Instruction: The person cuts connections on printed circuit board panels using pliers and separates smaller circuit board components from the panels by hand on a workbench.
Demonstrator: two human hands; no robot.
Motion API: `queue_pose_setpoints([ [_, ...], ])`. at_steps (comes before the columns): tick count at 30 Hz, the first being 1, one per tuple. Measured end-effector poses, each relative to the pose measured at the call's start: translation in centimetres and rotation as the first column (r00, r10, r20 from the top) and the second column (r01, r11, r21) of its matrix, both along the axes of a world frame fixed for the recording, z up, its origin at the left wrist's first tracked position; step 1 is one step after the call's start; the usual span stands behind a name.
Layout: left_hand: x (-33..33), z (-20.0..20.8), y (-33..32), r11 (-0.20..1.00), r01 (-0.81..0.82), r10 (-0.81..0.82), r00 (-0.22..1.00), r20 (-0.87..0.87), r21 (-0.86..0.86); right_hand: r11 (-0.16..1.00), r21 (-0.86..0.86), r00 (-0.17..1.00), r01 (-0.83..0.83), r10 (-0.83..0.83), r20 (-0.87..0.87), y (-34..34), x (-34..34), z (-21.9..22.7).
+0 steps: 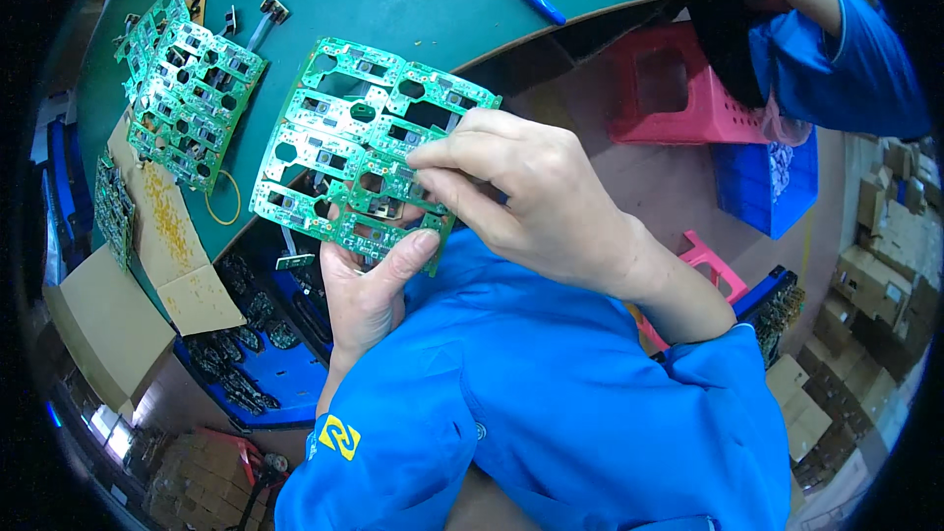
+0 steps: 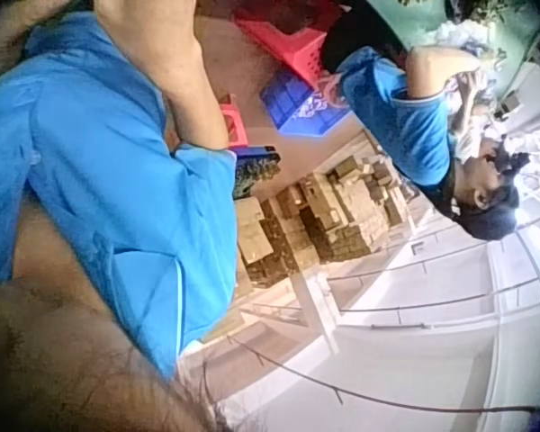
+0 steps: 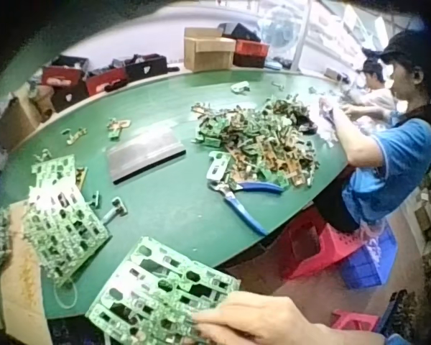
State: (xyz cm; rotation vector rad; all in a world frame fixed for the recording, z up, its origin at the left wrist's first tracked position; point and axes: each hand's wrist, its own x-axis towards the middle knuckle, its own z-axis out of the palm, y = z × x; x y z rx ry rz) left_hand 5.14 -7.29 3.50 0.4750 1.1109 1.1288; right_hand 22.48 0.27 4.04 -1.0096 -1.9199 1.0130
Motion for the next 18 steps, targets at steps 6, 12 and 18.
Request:
queue_pose_setpoints([
  [6, 0.1, 0.3, 0.2, 0.999, -0.036, 0.036, 0.999, -0.014, -0.004, 0.840, -0.539, 0.984, -0.064, -0.036, -0.174, -0.2, 2.4, 1.5],
  [12, 0.4, 0.6, 0.6, 0.997, -0.057, 0.055, 0.997, -0.050, -0.048, 0.582, -0.808, 0.820, -0.097, -0.413, -0.396, -1.7, 7.6, -2.3],
  [18, 0.9, 0.6, 0.4, 0.998, -0.054, 0.051, 0.996, -0.068, -0.045, 0.453, -0.889, 0.740, -0.064, -0.576, -0.347, -3.0, 8.7, -4.1],
])
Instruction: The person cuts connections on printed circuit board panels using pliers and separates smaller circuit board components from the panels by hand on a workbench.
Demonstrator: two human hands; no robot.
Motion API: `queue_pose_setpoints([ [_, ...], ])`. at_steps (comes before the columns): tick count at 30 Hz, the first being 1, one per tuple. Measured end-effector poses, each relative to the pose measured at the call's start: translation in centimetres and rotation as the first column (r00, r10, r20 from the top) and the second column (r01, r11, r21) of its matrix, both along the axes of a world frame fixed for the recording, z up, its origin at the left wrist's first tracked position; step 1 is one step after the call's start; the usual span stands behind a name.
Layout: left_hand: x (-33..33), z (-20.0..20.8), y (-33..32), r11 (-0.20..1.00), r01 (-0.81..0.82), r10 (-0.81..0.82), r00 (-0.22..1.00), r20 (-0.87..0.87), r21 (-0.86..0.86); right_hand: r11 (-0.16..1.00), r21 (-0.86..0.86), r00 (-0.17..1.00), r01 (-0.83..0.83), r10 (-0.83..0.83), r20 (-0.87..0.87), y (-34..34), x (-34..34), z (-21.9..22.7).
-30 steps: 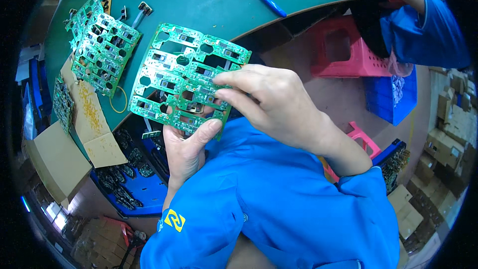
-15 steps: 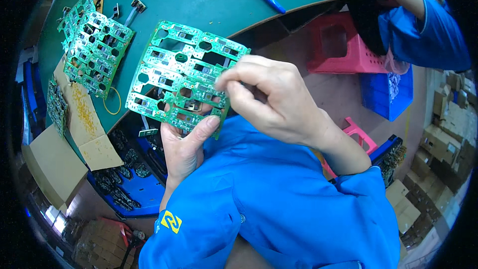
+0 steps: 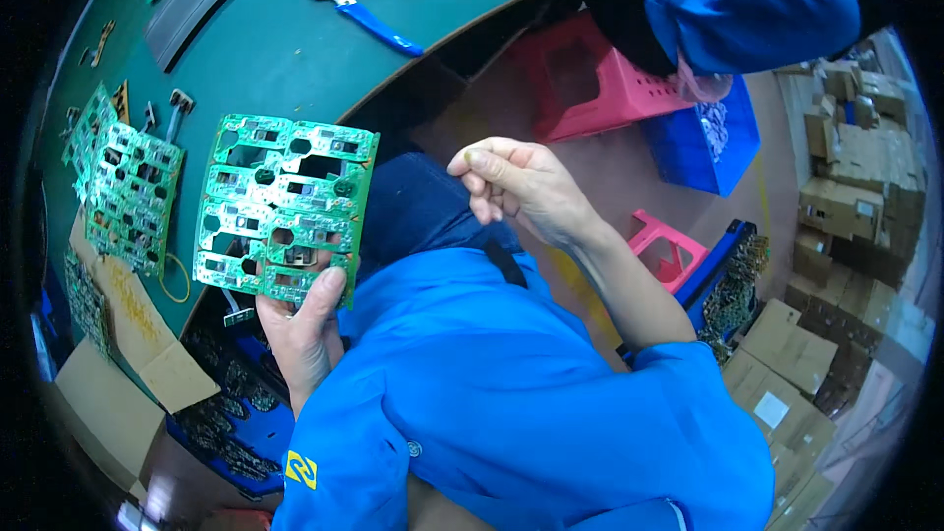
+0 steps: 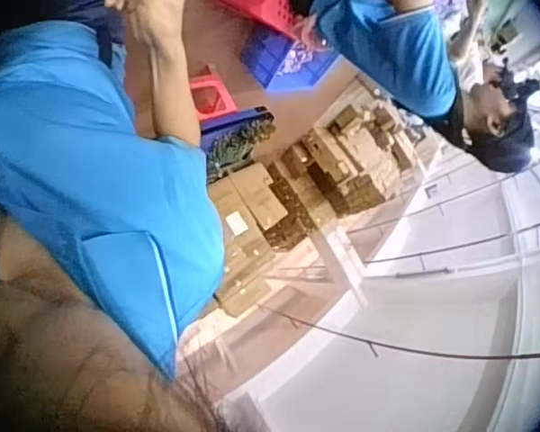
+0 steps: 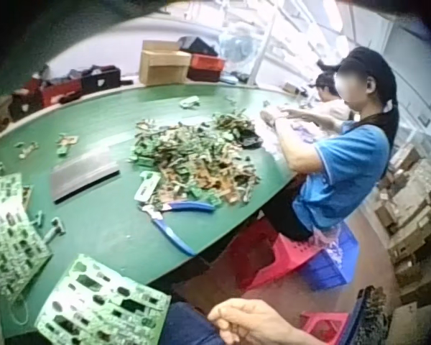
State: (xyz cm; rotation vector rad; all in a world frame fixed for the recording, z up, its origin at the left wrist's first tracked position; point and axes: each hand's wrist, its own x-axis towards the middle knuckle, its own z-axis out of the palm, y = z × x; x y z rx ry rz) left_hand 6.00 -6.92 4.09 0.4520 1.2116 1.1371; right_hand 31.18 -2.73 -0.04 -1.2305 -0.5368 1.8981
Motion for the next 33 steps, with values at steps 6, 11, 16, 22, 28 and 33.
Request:
queue_pose_setpoints([
  [6, 0.4, -0.4, 0.1, 0.999, 0.035, -0.035, 0.999, -0.015, 0.028, 1.000, 0.025, 1.000, 0.012, -0.013, 0.012, -0.8, 0.5, -0.1],
  [11, 0.9, -0.3, 0.1, 1.000, 0.012, -0.012, 1.000, -0.015, 0.025, 0.970, -0.035, 0.966, 0.239, -0.234, 0.113, 0.1, -1.5, 0.8],
  [16, 0.9, -0.1, 0.1, 1.000, 0.009, -0.009, 1.000, -0.018, 0.015, 0.956, 0.089, 0.960, 0.279, -0.275, -0.060, -0.8, 1.4, -3.0],
  [22, 0.8, 0.0, 0.0, 0.999, -0.028, 0.028, 0.999, -0.027, -0.023, 0.974, 0.085, 0.964, 0.211, -0.194, -0.181, -0.9, 2.7, -4.3],
  [28, 0.8, -0.2, 0.5, 0.998, 0.055, -0.055, 0.998, 0.007, 0.022, 0.906, 0.368, 0.825, -0.208, -0.039, 0.564, -0.3, -2.3, 3.2],
  [33, 0.6, -0.2, 0.2, 0.996, 0.087, -0.087, 0.996, 0.019, 0.028, 0.652, 0.613, 0.803, -0.445, -0.013, 0.597, 1.0, -5.6, 4.3],
])
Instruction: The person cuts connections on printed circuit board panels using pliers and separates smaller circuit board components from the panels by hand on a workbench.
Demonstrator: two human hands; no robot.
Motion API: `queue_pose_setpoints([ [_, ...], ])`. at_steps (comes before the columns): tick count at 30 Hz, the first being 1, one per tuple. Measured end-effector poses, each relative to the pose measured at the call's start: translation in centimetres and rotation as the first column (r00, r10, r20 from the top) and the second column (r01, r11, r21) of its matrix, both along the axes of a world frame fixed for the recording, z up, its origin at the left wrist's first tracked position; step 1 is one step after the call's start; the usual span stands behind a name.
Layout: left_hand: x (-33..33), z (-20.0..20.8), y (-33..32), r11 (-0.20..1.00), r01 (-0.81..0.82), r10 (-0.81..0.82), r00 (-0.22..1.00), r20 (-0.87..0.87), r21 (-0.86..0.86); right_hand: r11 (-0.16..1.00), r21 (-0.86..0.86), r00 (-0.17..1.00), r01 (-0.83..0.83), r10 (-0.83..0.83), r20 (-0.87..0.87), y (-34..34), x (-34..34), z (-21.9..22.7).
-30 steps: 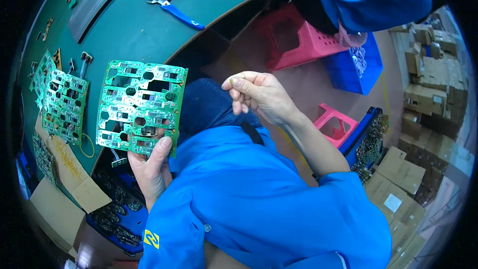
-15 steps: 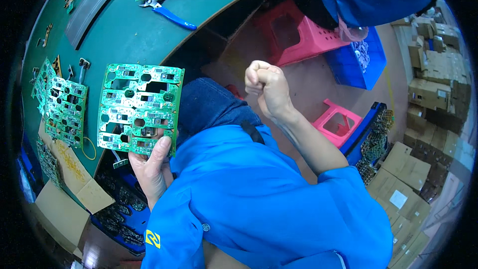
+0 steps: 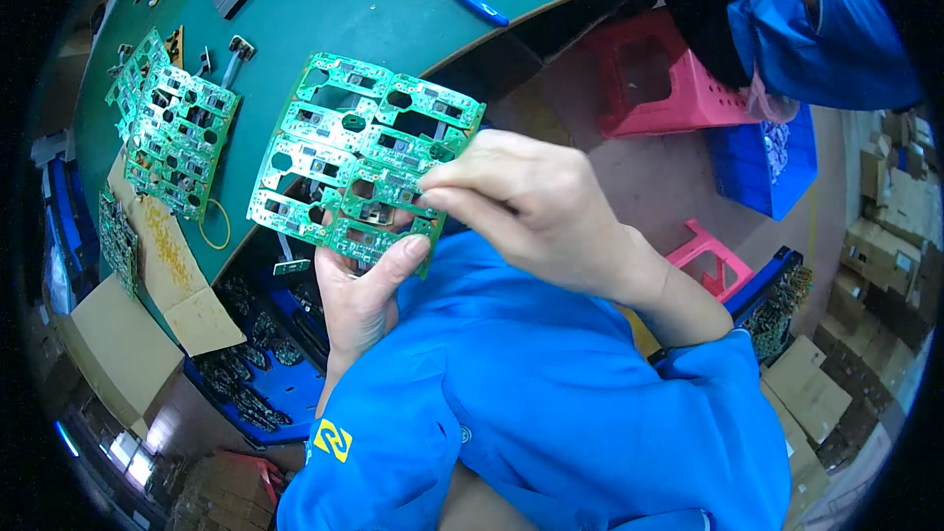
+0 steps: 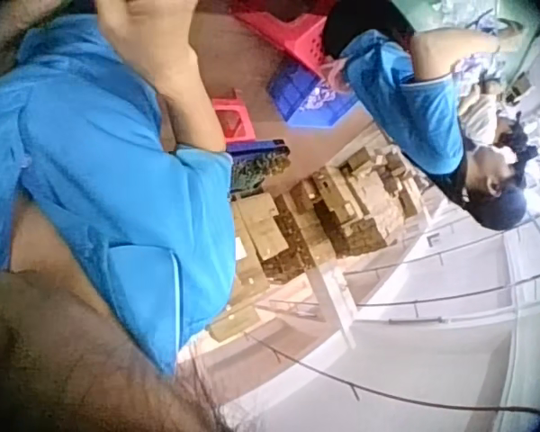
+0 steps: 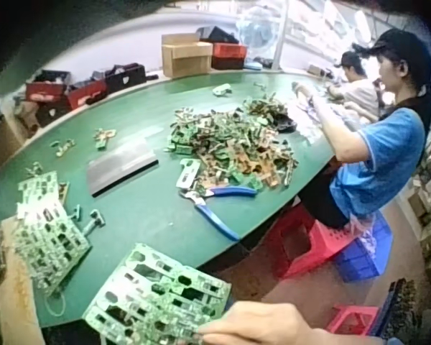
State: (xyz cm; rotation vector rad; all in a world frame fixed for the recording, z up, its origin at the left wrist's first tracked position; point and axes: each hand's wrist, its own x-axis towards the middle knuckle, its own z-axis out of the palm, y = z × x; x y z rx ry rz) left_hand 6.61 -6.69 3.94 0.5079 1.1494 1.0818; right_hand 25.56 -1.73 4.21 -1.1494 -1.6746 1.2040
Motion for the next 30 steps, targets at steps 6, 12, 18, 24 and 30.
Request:
queue_pose_setpoints([
  [6, -0.46, -0.46, -0.30, 1.000, 0.020, -0.020, 1.000, 0.004, 0.022, 0.989, 0.129, 0.989, -0.069, 0.050, 0.141, 0.47, -1.21, -0.70],
  [12, -0.36, -0.45, -0.23, 0.999, 0.035, -0.035, 0.999, -0.001, 0.000, 0.997, 0.075, 0.985, -0.031, 0.018, 0.171, 0.45, -1.34, -0.27],
  [18, 0.13, -0.21, -0.09, 1.000, 0.026, -0.026, 1.000, 0.004, -0.007, 1.000, -0.013, 0.985, 0.024, -0.021, 0.170, 0.30, -1.29, -0.08],
  [24, 0.16, -0.34, -0.17, 0.998, 0.065, -0.065, 0.998, -0.005, -0.006, 0.985, -0.149, 0.996, 0.087, -0.083, 0.034, 0.10, -0.98, -0.56],
  [30, 0.30, -0.31, -0.16, 0.999, 0.054, -0.054, 0.999, 0.003, -0.010, 0.990, -0.115, 0.995, 0.085, -0.078, 0.062, 0.19, -0.94, -0.27],
])
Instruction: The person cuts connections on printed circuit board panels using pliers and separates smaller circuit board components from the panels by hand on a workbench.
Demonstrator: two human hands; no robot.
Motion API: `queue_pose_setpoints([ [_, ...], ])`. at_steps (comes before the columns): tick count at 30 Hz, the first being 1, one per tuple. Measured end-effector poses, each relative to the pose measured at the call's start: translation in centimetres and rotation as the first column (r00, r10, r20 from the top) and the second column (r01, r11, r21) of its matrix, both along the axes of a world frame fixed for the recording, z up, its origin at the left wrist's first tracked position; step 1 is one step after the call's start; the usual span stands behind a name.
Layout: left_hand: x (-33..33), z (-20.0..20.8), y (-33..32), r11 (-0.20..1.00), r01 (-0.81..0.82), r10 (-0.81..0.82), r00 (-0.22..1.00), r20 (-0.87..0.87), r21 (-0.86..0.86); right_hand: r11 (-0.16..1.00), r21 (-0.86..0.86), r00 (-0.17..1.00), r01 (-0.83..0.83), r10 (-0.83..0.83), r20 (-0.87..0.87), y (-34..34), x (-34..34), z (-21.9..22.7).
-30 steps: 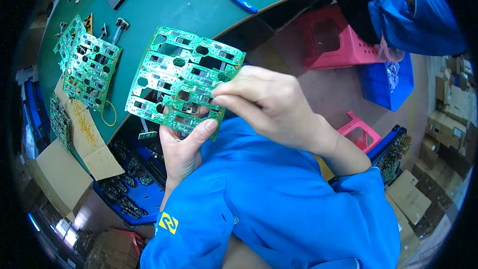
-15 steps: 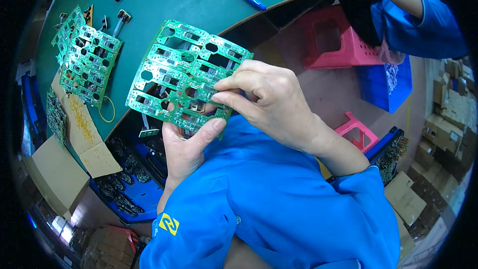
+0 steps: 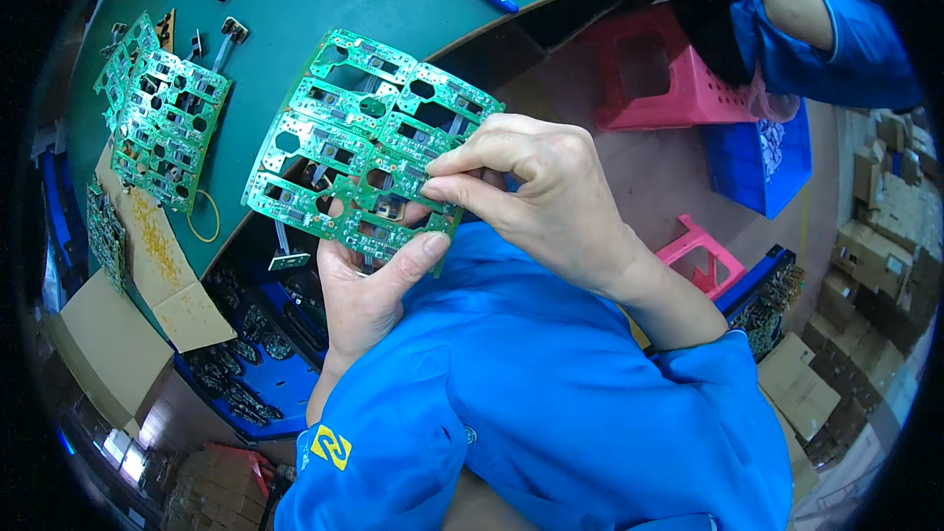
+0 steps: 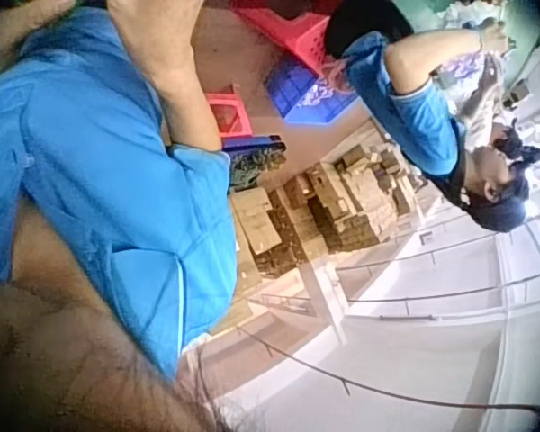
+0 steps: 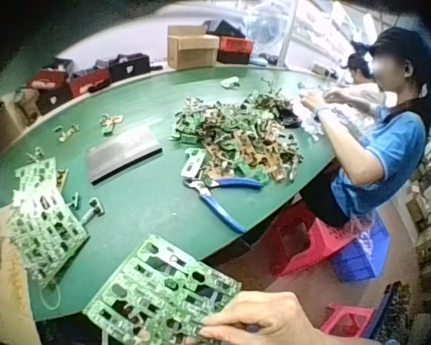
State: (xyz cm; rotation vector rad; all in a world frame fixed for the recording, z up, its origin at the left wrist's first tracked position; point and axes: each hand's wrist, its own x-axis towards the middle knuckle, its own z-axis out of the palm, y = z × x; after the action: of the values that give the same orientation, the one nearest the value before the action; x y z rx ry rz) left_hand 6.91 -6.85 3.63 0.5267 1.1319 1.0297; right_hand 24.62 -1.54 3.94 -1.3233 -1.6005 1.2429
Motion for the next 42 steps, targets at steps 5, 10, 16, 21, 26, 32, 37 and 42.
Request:
queue_pose_setpoints([
  [5, 0.2, 0.3, 0.1, 1.000, -0.006, 0.006, 1.000, -0.021, -0.007, 1.000, -0.015, 1.000, 0.012, -0.013, -0.011, 0.0, 0.0, 0.1],
  [10, 0.2, 0.1, 0.1, 1.000, -0.006, 0.006, 1.000, -0.010, 0.005, 0.998, -0.067, 1.000, 0.006, -0.007, -0.020, 0.1, 0.1, 0.2],
  [16, 0.1, 0.1, 0.2, 1.000, 0.000, 0.000, 1.000, -0.025, 0.019, 1.000, -0.026, 1.000, -0.015, 0.015, 0.004, 0.2, 0.2, 0.1],
  [21, 0.1, 0.0, 0.3, 1.000, 0.008, -0.007, 0.999, -0.036, 0.030, 1.000, -0.030, 1.000, -0.004, 0.004, 0.007, 0.1, 0.1, -0.3],
  [26, 0.1, 0.0, 0.3, 1.000, 0.003, -0.002, 1.000, -0.020, 0.031, 0.999, -0.042, 0.999, 0.012, -0.013, -0.031, 0.1, 0.0, -0.2],
  [32, 0.2, 0.0, 0.3, 0.999, -0.008, 0.008, 1.000, 0.009, 0.040, 0.988, -0.151, 0.998, 0.023, -0.032, -0.059, 0.4, 0.1, 0.6],
  [37, 0.3, 0.1, 0.2, 0.999, -0.008, 0.009, 1.000, -0.020, 0.037, 0.989, -0.144, 0.998, 0.020, -0.028, -0.053, 0.3, 0.2, 0.4],
  [42, 0.2, 0.0, 0.1, 1.000, 0.011, -0.010, 0.998, -0.056, 0.023, 0.993, -0.119, 0.999, 0.027, -0.032, -0.039, 0.1, 0.1, 0.2],
])
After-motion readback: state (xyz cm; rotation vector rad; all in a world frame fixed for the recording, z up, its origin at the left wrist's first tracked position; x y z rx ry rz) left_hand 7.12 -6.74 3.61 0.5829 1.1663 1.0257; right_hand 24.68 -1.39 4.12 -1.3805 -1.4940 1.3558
